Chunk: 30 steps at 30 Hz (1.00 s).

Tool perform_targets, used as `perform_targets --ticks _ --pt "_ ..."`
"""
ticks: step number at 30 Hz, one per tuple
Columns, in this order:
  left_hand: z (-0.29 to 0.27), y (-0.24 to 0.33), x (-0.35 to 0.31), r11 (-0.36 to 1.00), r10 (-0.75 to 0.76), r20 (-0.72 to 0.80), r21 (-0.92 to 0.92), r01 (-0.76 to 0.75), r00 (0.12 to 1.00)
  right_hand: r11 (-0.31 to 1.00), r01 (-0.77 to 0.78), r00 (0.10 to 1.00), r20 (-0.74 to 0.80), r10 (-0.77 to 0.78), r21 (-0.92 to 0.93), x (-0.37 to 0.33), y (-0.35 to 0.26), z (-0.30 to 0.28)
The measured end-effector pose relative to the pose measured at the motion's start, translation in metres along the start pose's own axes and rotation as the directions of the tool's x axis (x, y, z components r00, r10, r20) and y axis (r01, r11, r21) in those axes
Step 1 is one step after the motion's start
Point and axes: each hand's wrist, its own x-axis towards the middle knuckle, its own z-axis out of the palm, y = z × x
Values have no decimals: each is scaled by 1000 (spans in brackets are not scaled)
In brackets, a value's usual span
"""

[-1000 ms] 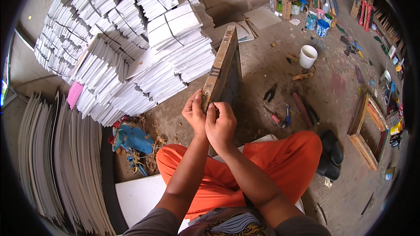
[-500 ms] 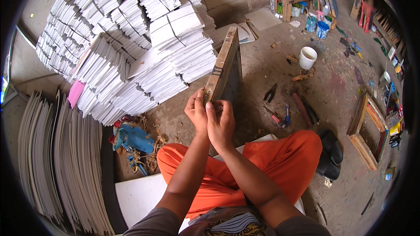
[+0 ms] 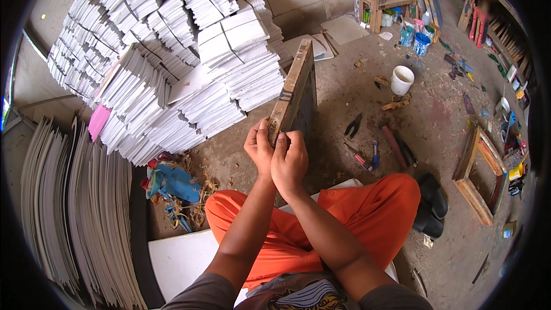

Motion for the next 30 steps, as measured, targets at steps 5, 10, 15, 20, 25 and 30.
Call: perform_targets --ticks 5,10,15,20,25,30 --pt "-5 -2 3 1000 -1 63 17 0 998 998 -16 1000 12 17 -57 1 -4 1" --pt "-6 38 27 957 -288 315 131 259 904 1000 20 999 30 -20 19 3 22 7" --pt "-9 36 37 921 -282 318 354 162 905 961 -112 993 70 97 254 -6 12 11" --pt "-11 32 37 936 -255 337 321 144 906 944 -129 991 7 134 304 -11 9 21" --pt "-4 31 32 928 -201 310 364 79 929 923 -147 977 -91 191 357 -14 14 30" --pt "-4 41 41 850 -272 292 519 87 917 980 -171 981 -80 180 104 -12 6 27"
